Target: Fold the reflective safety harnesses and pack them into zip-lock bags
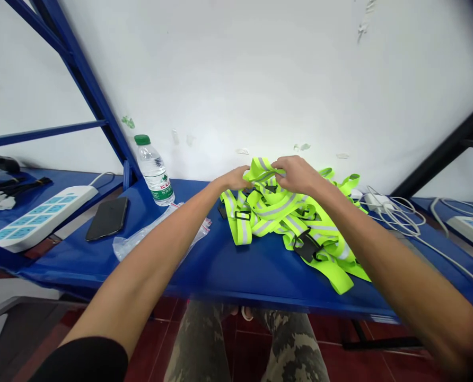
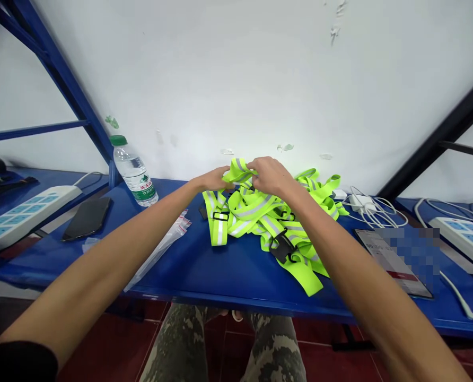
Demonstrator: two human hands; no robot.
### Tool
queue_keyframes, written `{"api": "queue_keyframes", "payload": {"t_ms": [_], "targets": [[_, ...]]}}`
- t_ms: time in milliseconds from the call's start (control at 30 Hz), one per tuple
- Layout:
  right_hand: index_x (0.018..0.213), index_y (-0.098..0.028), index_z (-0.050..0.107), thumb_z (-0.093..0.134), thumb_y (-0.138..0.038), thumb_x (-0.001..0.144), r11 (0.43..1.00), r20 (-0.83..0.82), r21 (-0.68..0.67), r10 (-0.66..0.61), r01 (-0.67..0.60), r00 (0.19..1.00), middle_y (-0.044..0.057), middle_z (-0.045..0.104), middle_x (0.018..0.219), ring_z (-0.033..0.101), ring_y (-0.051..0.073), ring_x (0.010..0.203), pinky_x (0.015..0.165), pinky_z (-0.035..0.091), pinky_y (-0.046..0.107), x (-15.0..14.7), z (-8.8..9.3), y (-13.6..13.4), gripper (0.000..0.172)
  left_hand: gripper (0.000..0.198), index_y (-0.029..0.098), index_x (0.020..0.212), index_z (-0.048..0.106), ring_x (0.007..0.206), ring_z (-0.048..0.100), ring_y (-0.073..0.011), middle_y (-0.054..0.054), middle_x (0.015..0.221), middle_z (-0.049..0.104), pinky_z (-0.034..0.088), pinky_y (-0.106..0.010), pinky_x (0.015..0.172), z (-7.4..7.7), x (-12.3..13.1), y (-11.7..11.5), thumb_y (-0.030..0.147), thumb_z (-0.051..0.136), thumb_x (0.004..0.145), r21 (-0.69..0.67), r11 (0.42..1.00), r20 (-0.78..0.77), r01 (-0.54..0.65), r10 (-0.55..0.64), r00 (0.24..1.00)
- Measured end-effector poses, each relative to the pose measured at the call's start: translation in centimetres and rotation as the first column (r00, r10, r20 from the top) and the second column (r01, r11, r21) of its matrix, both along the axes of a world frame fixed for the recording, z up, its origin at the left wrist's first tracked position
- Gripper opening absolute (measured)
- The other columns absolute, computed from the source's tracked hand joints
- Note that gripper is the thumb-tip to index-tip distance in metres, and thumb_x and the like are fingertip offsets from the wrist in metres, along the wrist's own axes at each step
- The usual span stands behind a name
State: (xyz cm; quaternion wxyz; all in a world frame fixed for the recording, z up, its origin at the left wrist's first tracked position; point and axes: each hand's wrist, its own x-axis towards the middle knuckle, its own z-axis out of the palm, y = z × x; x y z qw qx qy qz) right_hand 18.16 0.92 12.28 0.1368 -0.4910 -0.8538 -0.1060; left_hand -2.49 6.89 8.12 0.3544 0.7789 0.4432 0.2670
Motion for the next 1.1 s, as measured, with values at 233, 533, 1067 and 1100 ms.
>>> {"api": "queue_keyframes", "payload": {"t_ms": [233,533,1067,1100], "targets": [[0.084,-0.023,0.064,0.069,-0.035,0.079,0.881,-0.274,-0.41,0.129,-0.237,0.953,0.004,0.064,0.088,0.062,0.022,0.08,0.071,0.051,0.035,2.8,0.7,-3.1,0.014,0.033,0.017,0.109,0.06,0.049,0.062,-0.0185,-0.003,0.063,0.064,0.05,-0.032,0.052,3.4,1.7,0.3,0.014,0.053,0.077,0.011,0.991,0.331,-0.131,0.12,0.936],[0.116,-0.024,0.066,0.085,-0.028,0.064,0.769,-0.781,-0.419,-0.034,-0.482,0.624,0.006,0.071,0.108,0.067,0.021,0.092,0.083,0.057,0.037,2.2,0.8,-1.9,0.055,0.018,0.018,0.102,0.064,0.057,0.057,-0.0141,-0.003,0.067,0.058,0.046,-0.028,0.058,9.1,4.2,-3.5,0.025,0.054,0.088,0.187,0.971,0.477,-0.145,0.039,0.878],[0.108,-0.015,0.059,0.074,-0.011,0.074,0.895,-0.914,-0.017,-0.194,0.445,0.357,-0.002,0.054,0.07,0.052,0.013,0.053,0.053,0.041,0.03,8.8,5.1,2.7,0.037,0.024,0.02,0.091,0.068,0.085,0.059,-0.027,-0.008,0.08,0.065,0.044,-0.037,0.075,6.1,-2.6,-1.7,0.015,0.055,0.072,0.628,0.748,-0.137,-0.215,0.379,0.915],[0.11,-0.015,0.056,0.072,-0.011,0.077,0.882,-0.929,0.033,-0.146,0.469,0.34,-0.002,0.055,0.072,0.055,0.013,0.057,0.057,0.043,0.031,8.8,5.2,2.8,0.037,0.023,0.02,0.091,0.068,0.086,0.059,-0.0269,-0.008,0.081,0.065,0.044,-0.037,0.075,6.2,-2.5,-1.6,0.016,0.055,0.073,0.62,0.754,-0.13,-0.216,0.369,0.92]]}}
